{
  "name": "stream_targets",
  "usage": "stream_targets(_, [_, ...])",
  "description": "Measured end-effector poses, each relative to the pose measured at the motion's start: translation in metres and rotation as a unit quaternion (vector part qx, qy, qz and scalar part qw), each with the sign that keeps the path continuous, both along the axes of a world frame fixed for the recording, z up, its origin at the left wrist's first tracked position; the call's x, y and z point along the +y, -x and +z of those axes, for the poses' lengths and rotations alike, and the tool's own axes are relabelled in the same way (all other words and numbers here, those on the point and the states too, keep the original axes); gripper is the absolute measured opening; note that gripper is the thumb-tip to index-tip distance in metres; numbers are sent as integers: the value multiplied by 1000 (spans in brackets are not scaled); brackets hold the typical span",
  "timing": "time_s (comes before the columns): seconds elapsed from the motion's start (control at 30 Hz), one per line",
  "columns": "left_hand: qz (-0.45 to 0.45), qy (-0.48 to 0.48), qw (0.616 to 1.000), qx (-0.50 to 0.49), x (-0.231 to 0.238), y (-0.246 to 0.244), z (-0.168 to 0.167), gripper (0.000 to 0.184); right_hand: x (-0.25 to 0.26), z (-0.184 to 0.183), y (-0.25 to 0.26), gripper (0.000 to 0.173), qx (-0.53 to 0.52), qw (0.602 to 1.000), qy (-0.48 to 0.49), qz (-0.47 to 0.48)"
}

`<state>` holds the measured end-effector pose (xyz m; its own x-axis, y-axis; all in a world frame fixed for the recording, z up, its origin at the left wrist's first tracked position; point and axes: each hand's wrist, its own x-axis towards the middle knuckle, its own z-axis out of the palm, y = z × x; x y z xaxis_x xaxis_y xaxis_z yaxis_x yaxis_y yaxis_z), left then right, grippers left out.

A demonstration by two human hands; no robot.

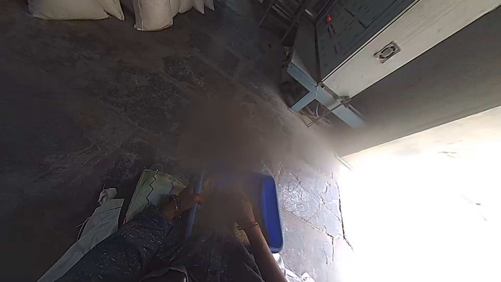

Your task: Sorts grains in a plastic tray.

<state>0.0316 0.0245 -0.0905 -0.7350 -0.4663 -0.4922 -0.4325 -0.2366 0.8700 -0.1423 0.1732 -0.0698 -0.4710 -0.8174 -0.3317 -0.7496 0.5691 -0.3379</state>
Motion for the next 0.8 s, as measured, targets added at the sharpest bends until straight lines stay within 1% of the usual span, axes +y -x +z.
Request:
stream_targets(0.27, [3, -3, 1000, -10, 0, 0, 0, 55, -1, -1, 1, 31, 0, 1000, -5, 2])
stream_targets(0.4, [-3, 0, 1000, -13, -1, 0, 1, 53, -1, 4, 0, 30, -14, 999, 11, -29])
stream_targets(0.63, [-3, -4, 1000, -17, 0, 0, 4, 50, 4, 16, -2, 30, -10, 990, 122, -74])
stream_targets(0.7, [-2, -3, 1000, -21, 0, 0, 3, 49, 4, 16, -2, 32, -3, 987, 142, -76])
stream_targets(0.8, [-3, -5, 1000, -23, -1, 1, 3, 52, 7, 10, -1, 37, 17, 980, 184, -68])
